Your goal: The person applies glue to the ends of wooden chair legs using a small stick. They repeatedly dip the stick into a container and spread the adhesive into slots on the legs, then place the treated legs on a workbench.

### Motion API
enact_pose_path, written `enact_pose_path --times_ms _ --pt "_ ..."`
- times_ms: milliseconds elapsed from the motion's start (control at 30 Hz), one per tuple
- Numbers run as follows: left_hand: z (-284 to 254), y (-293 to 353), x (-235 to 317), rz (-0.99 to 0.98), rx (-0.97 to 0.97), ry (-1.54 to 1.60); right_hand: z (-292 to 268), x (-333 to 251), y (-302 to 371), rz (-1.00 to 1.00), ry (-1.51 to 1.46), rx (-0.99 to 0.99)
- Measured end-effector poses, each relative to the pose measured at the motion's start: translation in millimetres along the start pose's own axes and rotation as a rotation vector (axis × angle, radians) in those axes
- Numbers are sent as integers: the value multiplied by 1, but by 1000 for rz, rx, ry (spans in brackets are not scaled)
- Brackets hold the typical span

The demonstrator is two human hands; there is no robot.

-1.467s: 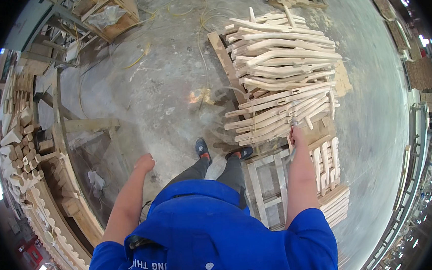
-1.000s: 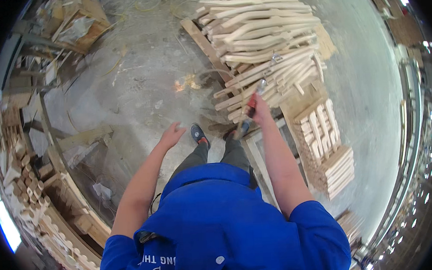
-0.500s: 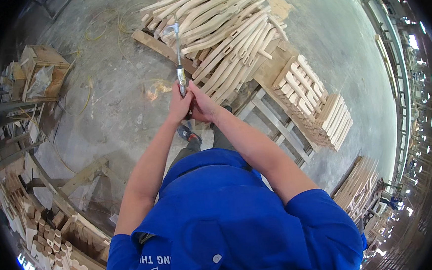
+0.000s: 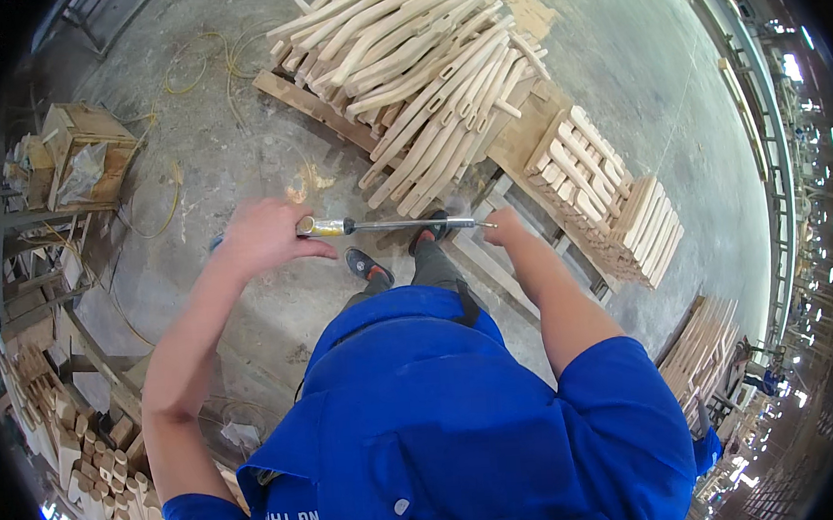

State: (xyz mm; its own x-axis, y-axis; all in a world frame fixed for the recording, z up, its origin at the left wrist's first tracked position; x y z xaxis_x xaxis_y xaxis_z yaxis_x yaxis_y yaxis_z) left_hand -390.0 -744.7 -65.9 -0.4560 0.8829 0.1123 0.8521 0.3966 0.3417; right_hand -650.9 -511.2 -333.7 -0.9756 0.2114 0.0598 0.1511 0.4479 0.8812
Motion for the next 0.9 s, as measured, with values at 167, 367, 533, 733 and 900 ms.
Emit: enact_pose_path --times_ms 167,367,533,733,900 --pt "21 -7 12 155 -139 -254 -18 -14 -5 -37 87 55" --pt "-3 -23 20 210 -118 -195 -72 -46 -1 -177 53 281" --pt "12 -31 3 150 -95 -297 -61 -57 -2 -230 198 288" --pt "17 -53 -18 64 -124 -358 -53 -92 16 -401 207 389" --pt "44 -43 3 335 -235 -351 -63 -87 25 -437 159 427"
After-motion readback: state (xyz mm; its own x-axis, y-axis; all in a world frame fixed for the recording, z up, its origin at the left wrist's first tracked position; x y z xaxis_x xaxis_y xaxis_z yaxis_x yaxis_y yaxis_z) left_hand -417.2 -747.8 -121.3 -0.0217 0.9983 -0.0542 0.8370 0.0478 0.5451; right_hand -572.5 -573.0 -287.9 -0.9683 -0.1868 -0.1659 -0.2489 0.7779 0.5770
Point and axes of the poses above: each hand's wrist, its own y-axis away from the middle knuckle, its own z-axis out of the palm, x = y × z, the point moved 8 cm from there along -y, towards the middle knuckle, and after that the axes turned 14 degrees about -y, right-handed, at the moved point
